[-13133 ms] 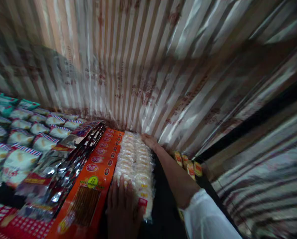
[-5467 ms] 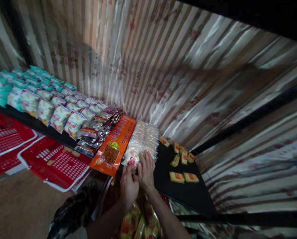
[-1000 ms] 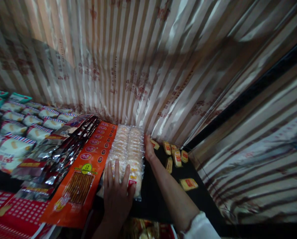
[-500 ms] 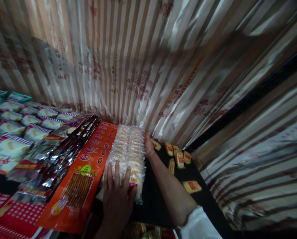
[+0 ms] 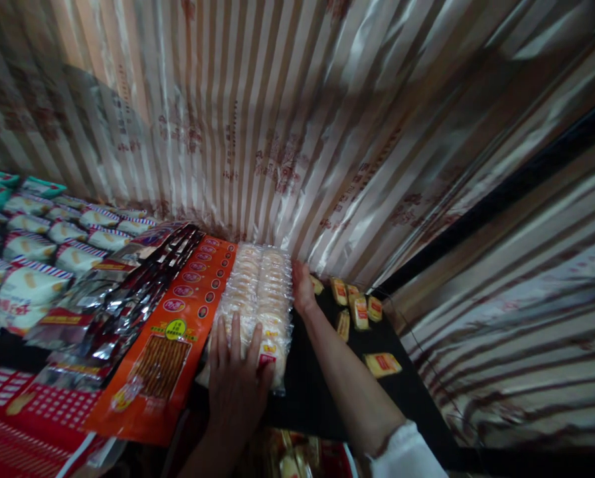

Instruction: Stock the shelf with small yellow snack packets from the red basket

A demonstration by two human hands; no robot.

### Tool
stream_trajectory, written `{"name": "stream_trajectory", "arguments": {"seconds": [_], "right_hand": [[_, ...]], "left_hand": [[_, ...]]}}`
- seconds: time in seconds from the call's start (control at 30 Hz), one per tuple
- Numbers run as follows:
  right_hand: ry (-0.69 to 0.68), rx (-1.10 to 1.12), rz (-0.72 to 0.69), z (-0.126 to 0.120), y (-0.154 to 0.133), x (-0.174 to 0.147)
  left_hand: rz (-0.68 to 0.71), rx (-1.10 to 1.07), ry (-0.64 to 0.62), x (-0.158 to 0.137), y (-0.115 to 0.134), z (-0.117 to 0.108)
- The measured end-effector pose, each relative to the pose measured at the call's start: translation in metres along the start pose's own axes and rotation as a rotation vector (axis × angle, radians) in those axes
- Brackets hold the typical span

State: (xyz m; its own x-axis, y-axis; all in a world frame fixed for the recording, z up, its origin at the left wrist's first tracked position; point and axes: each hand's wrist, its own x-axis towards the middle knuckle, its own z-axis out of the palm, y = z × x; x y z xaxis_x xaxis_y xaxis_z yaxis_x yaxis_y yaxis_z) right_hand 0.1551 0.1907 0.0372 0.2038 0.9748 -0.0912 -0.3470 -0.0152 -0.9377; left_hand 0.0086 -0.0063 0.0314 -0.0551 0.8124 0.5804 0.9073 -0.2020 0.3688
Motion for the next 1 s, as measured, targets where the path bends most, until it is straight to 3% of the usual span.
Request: {"name": "stream_trajectory", "arguments": {"seconds": [0.3, 0.47, 0.6, 0.87, 1.0], "right_hand": [[-0.017, -0.033, -0.103, -0.03, 0.01, -0.104], [-0.009, -0.228, -0.142, -0.036, 0.025, -0.151], [0.012, -0.414, -0.068, -0.036, 0.032, -0.163], [0.027, -0.565, -0.098, -0.035, 0.038, -0.17], [0.009, -0.597, -0.114, -0.033, 0.037, -0.172]], "left_hand": [[0.0, -0.004, -0.015, -0.004, -0.003, -0.003], [-0.022, -0.033, -0.004, -0.01, -0.008, -0.004], [-0.069, -0.064, 0.014, -0.02, -0.009, -0.005], [-0.132, -0.088, -0.034, -0.041, -0.011, -0.006], [-0.141, -0.095, 0.004, -0.043, -0.014, 0.001]]}}
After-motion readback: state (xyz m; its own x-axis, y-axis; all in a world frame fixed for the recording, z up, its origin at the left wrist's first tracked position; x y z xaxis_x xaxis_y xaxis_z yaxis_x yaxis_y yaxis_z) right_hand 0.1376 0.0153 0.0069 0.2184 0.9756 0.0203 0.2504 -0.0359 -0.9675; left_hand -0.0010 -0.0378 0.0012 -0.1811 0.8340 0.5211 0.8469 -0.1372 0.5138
